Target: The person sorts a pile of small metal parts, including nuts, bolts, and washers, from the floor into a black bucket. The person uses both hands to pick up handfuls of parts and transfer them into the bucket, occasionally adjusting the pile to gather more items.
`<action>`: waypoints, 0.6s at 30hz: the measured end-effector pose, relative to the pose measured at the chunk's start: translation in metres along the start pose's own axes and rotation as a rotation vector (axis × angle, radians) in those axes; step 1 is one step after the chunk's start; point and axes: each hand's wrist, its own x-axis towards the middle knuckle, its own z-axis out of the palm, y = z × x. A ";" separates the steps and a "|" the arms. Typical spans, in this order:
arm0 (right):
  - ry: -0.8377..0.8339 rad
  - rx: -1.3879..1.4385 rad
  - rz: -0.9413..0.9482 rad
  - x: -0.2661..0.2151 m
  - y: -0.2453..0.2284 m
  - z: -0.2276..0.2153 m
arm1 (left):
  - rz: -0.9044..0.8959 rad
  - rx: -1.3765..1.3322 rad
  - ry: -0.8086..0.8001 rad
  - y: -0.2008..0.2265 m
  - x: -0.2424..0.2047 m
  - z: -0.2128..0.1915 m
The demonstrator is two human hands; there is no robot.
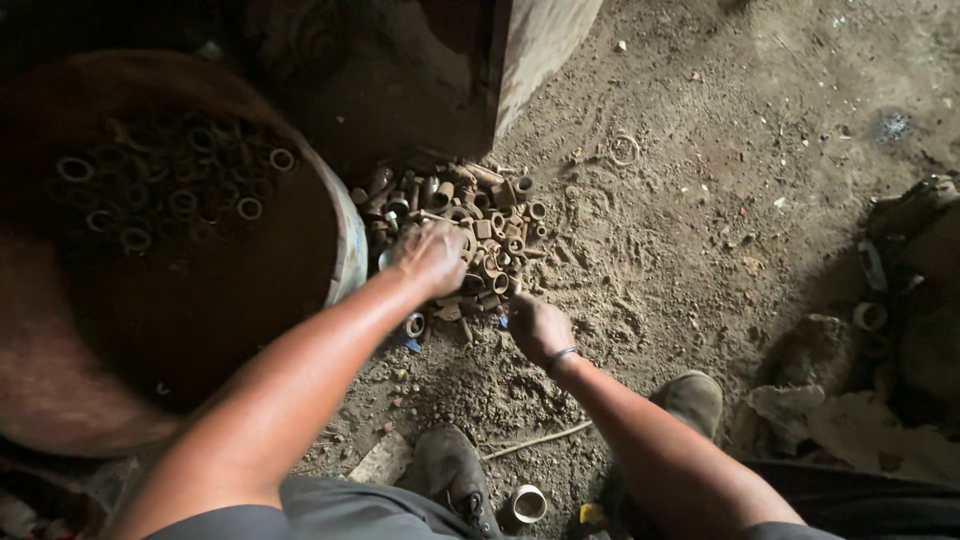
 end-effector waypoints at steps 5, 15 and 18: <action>0.091 -0.013 0.088 0.000 0.005 -0.010 | -0.020 -0.047 -0.035 0.002 0.011 0.013; 0.185 -0.085 -0.003 -0.007 0.012 -0.012 | 0.057 -0.023 0.044 -0.006 0.014 0.016; 0.126 -0.215 -0.092 -0.005 0.019 -0.010 | -0.042 -0.097 -0.043 -0.005 0.008 0.007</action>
